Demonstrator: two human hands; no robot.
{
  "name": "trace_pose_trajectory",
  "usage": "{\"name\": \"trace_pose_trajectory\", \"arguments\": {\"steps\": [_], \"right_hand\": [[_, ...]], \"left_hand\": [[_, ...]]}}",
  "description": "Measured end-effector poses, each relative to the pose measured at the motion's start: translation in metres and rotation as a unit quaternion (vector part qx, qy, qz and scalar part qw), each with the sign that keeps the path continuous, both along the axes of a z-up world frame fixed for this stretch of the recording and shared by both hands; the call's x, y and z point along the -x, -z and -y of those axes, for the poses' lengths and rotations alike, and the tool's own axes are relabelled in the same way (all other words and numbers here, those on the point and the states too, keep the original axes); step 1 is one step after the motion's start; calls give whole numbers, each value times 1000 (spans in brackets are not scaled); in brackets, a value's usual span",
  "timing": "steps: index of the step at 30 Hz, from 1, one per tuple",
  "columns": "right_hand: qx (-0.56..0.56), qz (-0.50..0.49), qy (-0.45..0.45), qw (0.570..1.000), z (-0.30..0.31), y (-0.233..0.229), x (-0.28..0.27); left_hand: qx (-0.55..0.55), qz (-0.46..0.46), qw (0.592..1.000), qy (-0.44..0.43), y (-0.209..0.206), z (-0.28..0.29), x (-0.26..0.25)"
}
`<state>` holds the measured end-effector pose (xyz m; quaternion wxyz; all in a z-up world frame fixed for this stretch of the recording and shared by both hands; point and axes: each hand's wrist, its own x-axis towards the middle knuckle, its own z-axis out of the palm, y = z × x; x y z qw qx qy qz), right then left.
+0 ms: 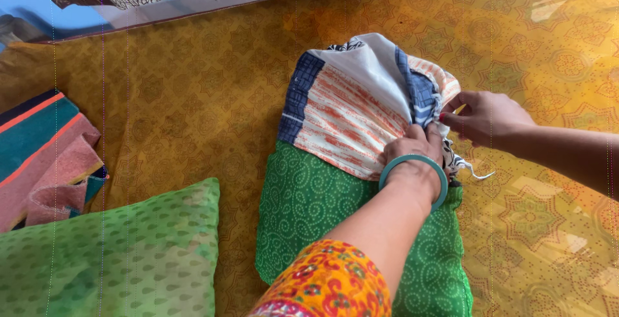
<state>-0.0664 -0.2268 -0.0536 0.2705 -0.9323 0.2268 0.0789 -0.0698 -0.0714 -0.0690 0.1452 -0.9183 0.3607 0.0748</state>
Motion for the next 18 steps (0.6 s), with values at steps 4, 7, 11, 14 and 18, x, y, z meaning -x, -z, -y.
{"name": "trace_pose_trajectory", "arguments": {"steps": [4, 7, 11, 14, 18], "right_hand": [[17, 84, -61, 994, -2, 3, 1], [77, 117, -100, 985, -6, -2, 6], [102, 120, -132, 979, -15, -13, 14], [145, 120, -199, 962, -24, -14, 19], [167, 117, -214, 955, -26, -9, 24]], "left_hand": [[-49, 73, 995, 39, -6, 5, -6], [-9, 39, 999, -4, -14, 8, -15], [36, 24, 999, -12, -23, 0, -30], [114, -6, 993, -22, -25, -10, -33], [168, -32, 985, -18, -22, -24, -26]]}}
